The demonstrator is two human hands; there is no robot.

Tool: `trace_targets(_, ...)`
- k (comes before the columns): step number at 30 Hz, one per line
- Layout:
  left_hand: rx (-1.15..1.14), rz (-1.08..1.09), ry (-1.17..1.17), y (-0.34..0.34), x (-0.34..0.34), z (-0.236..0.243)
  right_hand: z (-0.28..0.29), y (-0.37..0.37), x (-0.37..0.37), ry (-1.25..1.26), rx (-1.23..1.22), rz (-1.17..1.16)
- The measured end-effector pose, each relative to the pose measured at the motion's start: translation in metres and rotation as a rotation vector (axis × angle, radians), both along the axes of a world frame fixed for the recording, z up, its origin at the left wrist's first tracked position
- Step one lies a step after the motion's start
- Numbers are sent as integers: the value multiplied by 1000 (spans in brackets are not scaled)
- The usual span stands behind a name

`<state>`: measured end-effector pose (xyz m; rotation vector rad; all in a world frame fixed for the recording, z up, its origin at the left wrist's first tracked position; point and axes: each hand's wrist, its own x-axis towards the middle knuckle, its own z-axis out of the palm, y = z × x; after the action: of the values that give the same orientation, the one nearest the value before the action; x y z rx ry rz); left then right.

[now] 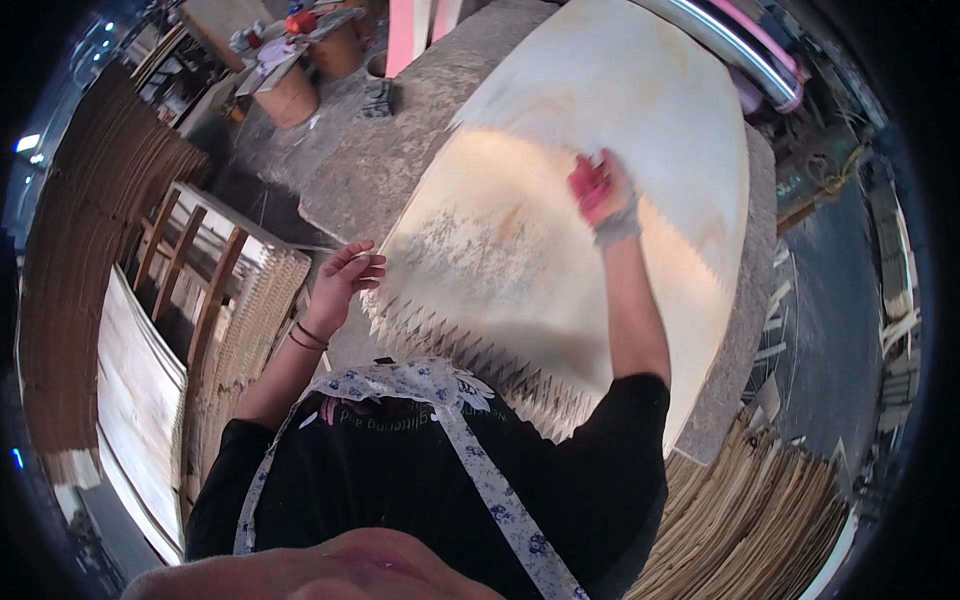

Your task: The person is sorting and stacking thin plywood sheets, including sheets with serrated edges, in an industrial setting.

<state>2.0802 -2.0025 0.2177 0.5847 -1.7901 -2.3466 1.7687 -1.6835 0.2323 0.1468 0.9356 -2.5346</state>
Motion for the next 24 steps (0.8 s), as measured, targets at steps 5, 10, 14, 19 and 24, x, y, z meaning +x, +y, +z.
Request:
trace_targets(5, -855, 34, 77, -1, -3, -34, 16, -11, -116, 62, -168, -163)
trace_targets(10, -1313, -77, 108, 2, -3, -55, -12, -12, -76, 93, -51, 12)
trace_targets(14, -956, -115, 15, 6, 0, -21, -11, 6, 50, 49, 163, 268)
trace_targets(19, -494, -150, 258, 6, -8, 10, 27, 24, 207, 72, 199, 477)
trace_targets(24, -289, -257, 299, 18, -16, 56, 9, 38, 312, -82, 252, 546)
